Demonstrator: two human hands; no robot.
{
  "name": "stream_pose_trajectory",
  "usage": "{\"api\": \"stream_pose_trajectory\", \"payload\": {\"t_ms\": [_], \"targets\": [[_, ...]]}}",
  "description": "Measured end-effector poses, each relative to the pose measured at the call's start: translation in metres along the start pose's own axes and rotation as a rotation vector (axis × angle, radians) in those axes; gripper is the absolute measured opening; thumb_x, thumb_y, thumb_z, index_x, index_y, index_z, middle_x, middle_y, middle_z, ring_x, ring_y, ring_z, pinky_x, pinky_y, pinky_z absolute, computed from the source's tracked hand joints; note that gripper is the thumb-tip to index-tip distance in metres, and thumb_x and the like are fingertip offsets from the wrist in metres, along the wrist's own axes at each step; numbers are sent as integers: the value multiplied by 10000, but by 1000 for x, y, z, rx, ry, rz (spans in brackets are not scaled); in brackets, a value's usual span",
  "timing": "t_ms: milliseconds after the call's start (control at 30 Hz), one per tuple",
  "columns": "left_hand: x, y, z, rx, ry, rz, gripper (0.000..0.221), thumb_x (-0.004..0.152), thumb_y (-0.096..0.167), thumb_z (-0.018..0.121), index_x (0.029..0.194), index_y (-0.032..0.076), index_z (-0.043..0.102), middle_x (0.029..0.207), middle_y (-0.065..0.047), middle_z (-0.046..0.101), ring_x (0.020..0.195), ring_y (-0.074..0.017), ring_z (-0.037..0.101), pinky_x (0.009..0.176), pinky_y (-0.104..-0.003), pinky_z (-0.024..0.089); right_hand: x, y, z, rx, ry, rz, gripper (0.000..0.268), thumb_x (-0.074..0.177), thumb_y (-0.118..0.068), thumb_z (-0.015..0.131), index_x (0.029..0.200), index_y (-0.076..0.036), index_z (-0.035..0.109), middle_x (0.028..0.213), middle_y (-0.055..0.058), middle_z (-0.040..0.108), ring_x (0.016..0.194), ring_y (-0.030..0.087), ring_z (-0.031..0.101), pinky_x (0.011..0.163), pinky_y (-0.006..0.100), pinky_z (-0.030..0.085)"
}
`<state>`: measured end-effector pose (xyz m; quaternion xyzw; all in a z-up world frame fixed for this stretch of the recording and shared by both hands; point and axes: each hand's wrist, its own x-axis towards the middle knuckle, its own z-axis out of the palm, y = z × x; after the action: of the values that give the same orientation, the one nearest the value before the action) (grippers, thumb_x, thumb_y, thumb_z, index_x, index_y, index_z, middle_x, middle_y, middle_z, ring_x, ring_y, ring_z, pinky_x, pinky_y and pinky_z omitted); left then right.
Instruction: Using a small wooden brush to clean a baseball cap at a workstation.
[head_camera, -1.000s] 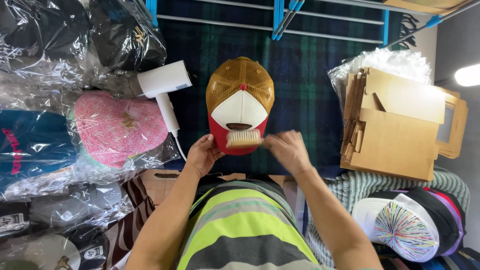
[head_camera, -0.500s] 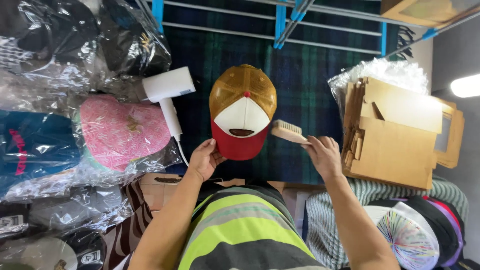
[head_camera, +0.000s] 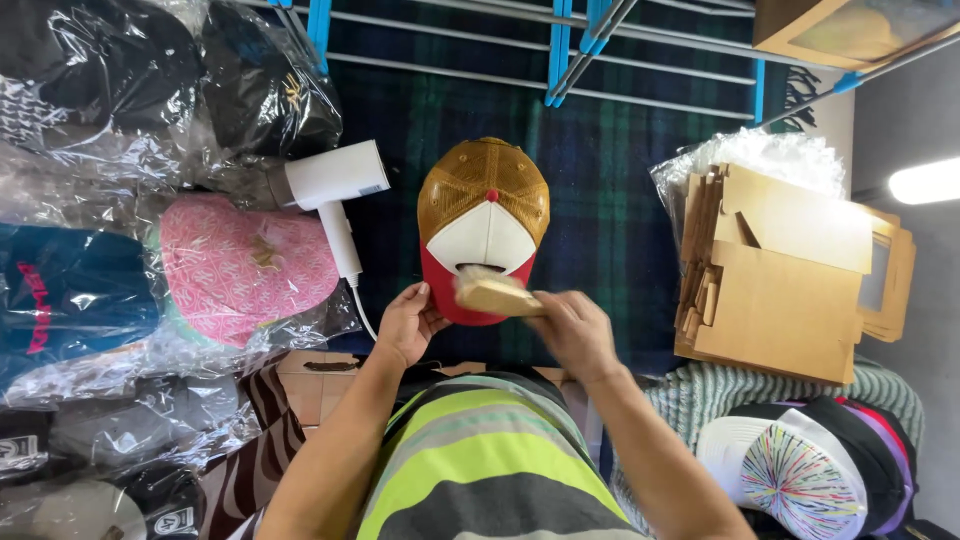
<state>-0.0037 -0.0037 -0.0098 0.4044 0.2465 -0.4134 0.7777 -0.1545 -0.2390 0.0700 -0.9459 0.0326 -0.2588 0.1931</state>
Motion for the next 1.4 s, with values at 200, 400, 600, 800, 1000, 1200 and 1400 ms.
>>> {"api": "stream_pose_trajectory", "payload": {"t_ms": [200, 400, 600, 800, 1000, 1200, 1400], "targets": [[1, -3, -1, 4, -8, 27, 130, 1013, 211, 606, 1028, 114, 691, 812, -126, 704, 675, -301, 729, 664, -436, 651, 21, 33, 8, 29, 152, 471, 242, 1070, -230, 598, 1122, 4, 632, 838, 257, 665, 746, 459, 665, 609, 551, 506], [-4, -1, 4, 15, 16, 40, 170, 1029, 214, 587, 1069, 83, 688, 814, -135, 696, 674, -306, 732, 659, -441, 650, 14, -2, 36, 193, 59, 397, 174, 1001, -250, 679, 1038, -80, 685, 857, 182, 714, 799, 406, 715, 637, 457, 571], [-10, 2, 11, 17, 25, 39, 164, 1026, 221, 597, 1054, 91, 694, 823, -138, 695, 678, -312, 722, 665, -448, 645, -23, 5, 41, 167, 51, 486, 274, 1036, -374, 550, 1020, -112, 631, 784, 131, 671, 720, 393, 694, 616, 431, 559], [-1, -5, 2, -3, 25, 52, 143, 1019, 193, 601, 1046, 91, 697, 843, -154, 703, 690, -328, 732, 663, -455, 645, -64, 17, 56, 149, 4, 933, 287, 1102, -413, 454, 1136, -149, 563, 820, 199, 676, 787, 473, 674, 665, 583, 508], [12, -11, -6, 40, 51, 37, 180, 1047, 222, 557, 1084, 95, 679, 866, -148, 689, 715, -335, 727, 692, -467, 638, 25, -26, 32, 241, 107, 421, 194, 1052, -283, 551, 1030, -112, 639, 632, 126, 600, 558, 378, 619, 495, 453, 513], [6, -8, 0, 37, 55, 45, 169, 1046, 215, 548, 1070, 98, 668, 867, -145, 687, 715, -332, 725, 703, -473, 638, 31, -3, 19, 337, 9, 1029, 457, 1057, -597, 409, 1032, -202, 638, 671, 108, 644, 657, 353, 672, 640, 485, 527], [9, -11, -4, 31, 58, 42, 159, 1021, 228, 600, 1078, 107, 686, 870, -147, 704, 708, -329, 724, 701, -467, 645, 11, 10, 35, 445, -36, 1300, 433, 1045, -491, 480, 916, -125, 672, 596, 81, 565, 486, 223, 570, 484, 357, 468]]}}
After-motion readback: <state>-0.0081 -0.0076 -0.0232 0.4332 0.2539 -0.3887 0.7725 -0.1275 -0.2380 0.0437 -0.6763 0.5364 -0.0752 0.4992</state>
